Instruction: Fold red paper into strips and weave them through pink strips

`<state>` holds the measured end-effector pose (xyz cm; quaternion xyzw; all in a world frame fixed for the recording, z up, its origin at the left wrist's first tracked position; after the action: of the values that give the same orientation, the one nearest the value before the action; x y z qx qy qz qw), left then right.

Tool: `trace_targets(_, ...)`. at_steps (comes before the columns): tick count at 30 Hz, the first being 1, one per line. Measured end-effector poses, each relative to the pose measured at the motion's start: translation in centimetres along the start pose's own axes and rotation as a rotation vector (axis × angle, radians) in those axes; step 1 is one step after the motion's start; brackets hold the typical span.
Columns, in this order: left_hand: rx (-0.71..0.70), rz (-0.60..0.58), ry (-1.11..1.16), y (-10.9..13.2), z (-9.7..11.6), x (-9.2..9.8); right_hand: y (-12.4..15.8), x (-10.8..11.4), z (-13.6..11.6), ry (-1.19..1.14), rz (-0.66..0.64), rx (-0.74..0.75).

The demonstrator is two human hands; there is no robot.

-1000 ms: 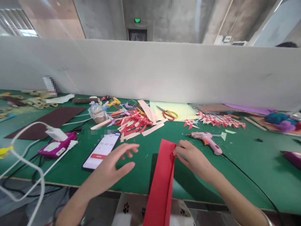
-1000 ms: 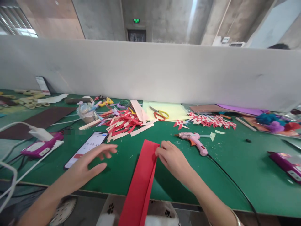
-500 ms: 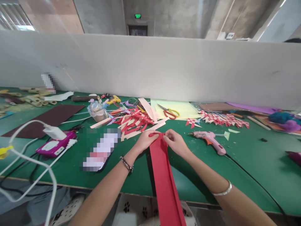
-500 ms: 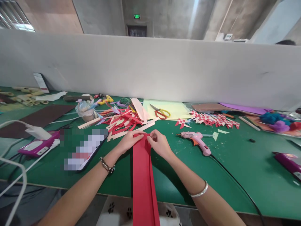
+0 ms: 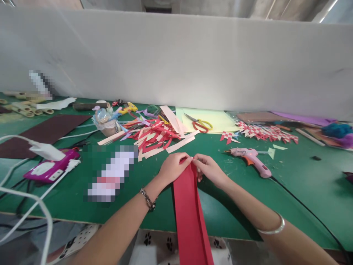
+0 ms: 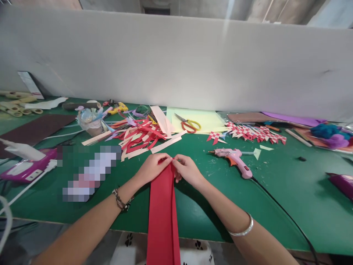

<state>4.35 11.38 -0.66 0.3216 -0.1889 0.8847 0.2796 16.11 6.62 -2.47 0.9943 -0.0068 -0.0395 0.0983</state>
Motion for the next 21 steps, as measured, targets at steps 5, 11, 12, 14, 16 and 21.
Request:
trace_targets(5,0.003,-0.031,0.072,0.0,-0.2,-0.6,0.1,-0.3,0.3,-0.046,-0.012,-0.045)
trace_targets(11,0.045,-0.015,0.106,-0.1,-0.3,-1.0,0.3,-0.4,0.6,-0.093,-0.036,-0.075)
trace_targets(12,0.055,-0.008,0.108,-0.1,-0.4,-1.1,0.4,-0.4,0.6,-0.101,-0.035,-0.080)
trace_targets(14,0.072,-0.001,0.117,-0.1,-0.5,-1.1,0.5,-0.5,0.6,-0.109,-0.024,-0.091)
trace_targets(16,0.083,-0.002,0.132,0.0,-0.5,-1.2,0.5,-0.5,0.7,-0.103,-0.014,-0.106)
trace_targets(21,0.108,-0.004,0.177,0.0,-0.4,-1.3,0.5,-0.6,0.8,-0.069,-0.055,-0.127)
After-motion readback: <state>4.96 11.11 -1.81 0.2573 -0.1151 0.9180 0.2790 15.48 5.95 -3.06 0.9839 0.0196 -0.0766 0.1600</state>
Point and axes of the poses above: each hand's wrist, its own y-axis away from the middle knuckle, its own x-axis out of the back of the hand, z = x × y, the point moved 4 cm from there along -y, towards the middle knuckle, and after that the axes turned 8 degrees about -y, right-handed, at the moved point
